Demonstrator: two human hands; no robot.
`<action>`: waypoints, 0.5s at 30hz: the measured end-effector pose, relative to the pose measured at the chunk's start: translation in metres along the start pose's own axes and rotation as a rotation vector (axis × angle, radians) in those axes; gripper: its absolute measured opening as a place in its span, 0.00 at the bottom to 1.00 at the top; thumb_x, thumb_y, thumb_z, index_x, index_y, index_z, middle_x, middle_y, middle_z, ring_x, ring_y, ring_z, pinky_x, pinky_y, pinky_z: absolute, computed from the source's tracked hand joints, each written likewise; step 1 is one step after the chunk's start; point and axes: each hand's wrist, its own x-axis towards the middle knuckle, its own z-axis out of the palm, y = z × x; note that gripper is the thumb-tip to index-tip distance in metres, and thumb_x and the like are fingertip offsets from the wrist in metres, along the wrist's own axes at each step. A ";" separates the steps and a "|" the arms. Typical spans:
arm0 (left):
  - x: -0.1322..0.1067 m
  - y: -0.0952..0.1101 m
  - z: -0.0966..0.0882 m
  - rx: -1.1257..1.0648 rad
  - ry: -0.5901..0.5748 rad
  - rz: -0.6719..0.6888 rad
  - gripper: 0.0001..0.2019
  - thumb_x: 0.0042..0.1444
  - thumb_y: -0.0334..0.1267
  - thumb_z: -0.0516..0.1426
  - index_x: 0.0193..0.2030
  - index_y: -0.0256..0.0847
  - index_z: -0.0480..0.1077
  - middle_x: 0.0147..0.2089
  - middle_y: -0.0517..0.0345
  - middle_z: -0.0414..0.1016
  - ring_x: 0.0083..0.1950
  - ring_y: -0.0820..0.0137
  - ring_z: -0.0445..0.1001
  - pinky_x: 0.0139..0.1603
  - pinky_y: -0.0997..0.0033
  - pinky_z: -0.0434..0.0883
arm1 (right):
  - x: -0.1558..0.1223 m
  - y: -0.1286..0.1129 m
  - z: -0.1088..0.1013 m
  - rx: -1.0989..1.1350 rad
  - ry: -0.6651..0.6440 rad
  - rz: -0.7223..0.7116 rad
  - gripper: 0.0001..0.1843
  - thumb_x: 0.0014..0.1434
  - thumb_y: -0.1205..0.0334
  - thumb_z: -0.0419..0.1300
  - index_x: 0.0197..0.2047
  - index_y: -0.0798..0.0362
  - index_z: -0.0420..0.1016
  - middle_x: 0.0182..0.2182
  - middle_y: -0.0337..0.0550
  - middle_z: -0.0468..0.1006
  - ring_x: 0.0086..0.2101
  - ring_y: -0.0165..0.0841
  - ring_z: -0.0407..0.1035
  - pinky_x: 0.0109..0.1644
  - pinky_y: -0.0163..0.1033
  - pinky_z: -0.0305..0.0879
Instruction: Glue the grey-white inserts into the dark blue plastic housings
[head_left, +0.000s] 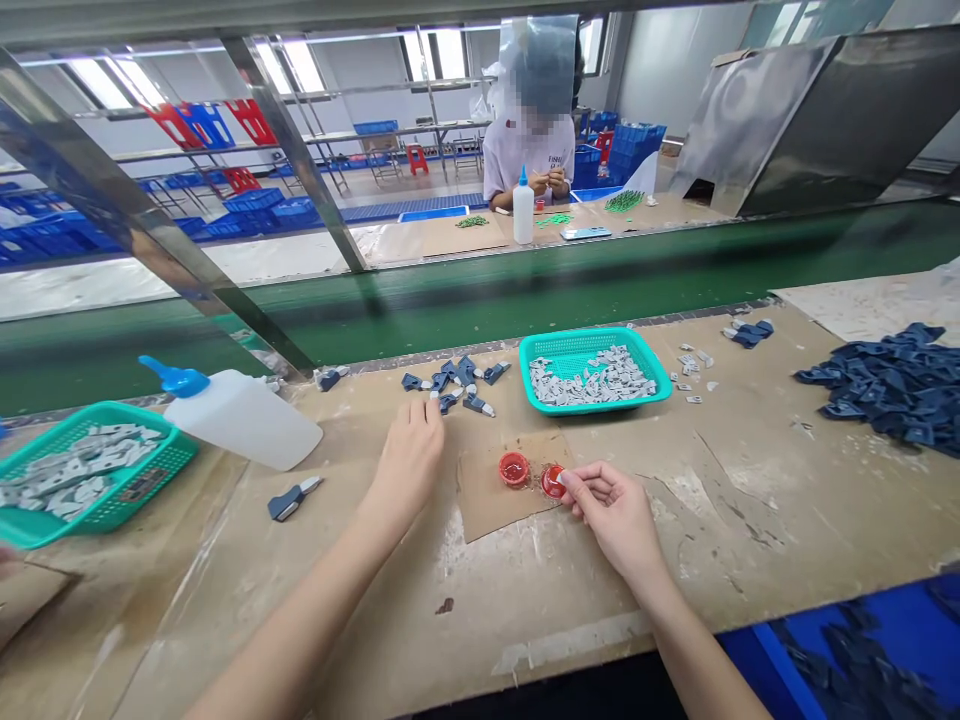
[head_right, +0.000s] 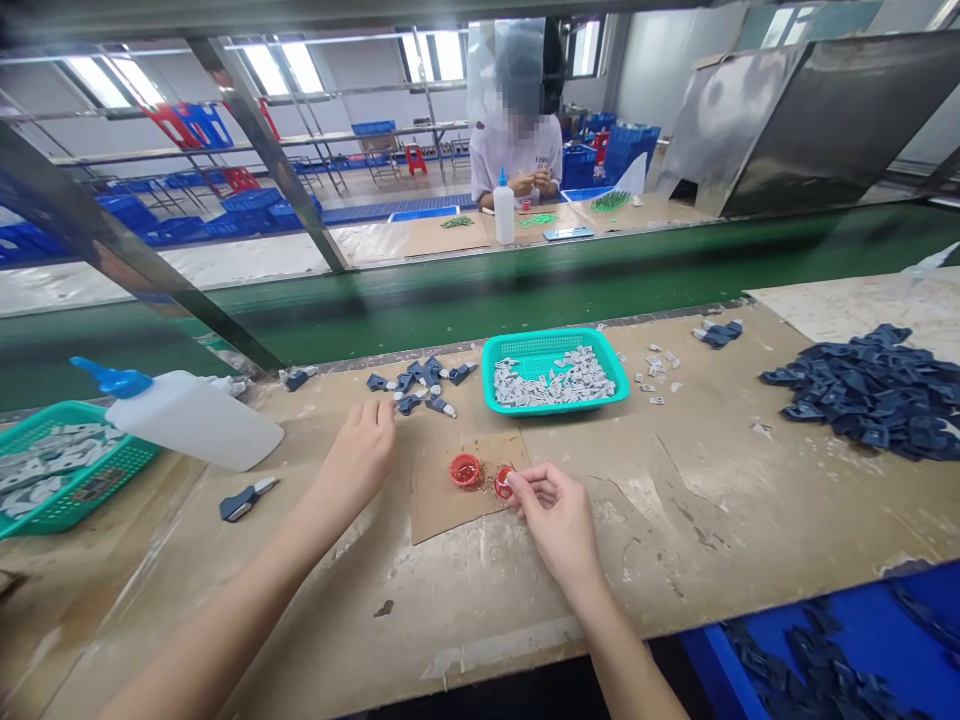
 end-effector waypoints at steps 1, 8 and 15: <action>-0.001 0.002 -0.005 -0.029 0.016 0.004 0.21 0.55 0.19 0.43 0.53 0.28 0.66 0.46 0.37 0.69 0.50 0.54 0.67 0.49 0.55 0.66 | 0.000 0.000 0.001 0.002 0.003 0.004 0.18 0.52 0.46 0.66 0.29 0.55 0.74 0.22 0.44 0.78 0.23 0.33 0.70 0.28 0.37 0.66; -0.039 0.042 -0.031 -1.138 0.146 -0.318 0.18 0.59 0.40 0.56 0.56 0.43 0.68 0.52 0.49 0.73 0.52 0.62 0.72 0.51 0.63 0.71 | -0.004 -0.002 -0.004 0.022 0.021 0.013 0.17 0.52 0.47 0.66 0.30 0.54 0.74 0.23 0.43 0.78 0.23 0.32 0.68 0.26 0.36 0.64; -0.081 0.088 -0.013 -1.827 0.063 -0.678 0.15 0.51 0.39 0.65 0.45 0.40 0.75 0.43 0.50 0.80 0.48 0.61 0.78 0.53 0.61 0.72 | -0.032 -0.042 0.003 0.091 -0.050 0.052 0.14 0.55 0.50 0.65 0.31 0.52 0.74 0.22 0.41 0.76 0.22 0.29 0.66 0.23 0.33 0.60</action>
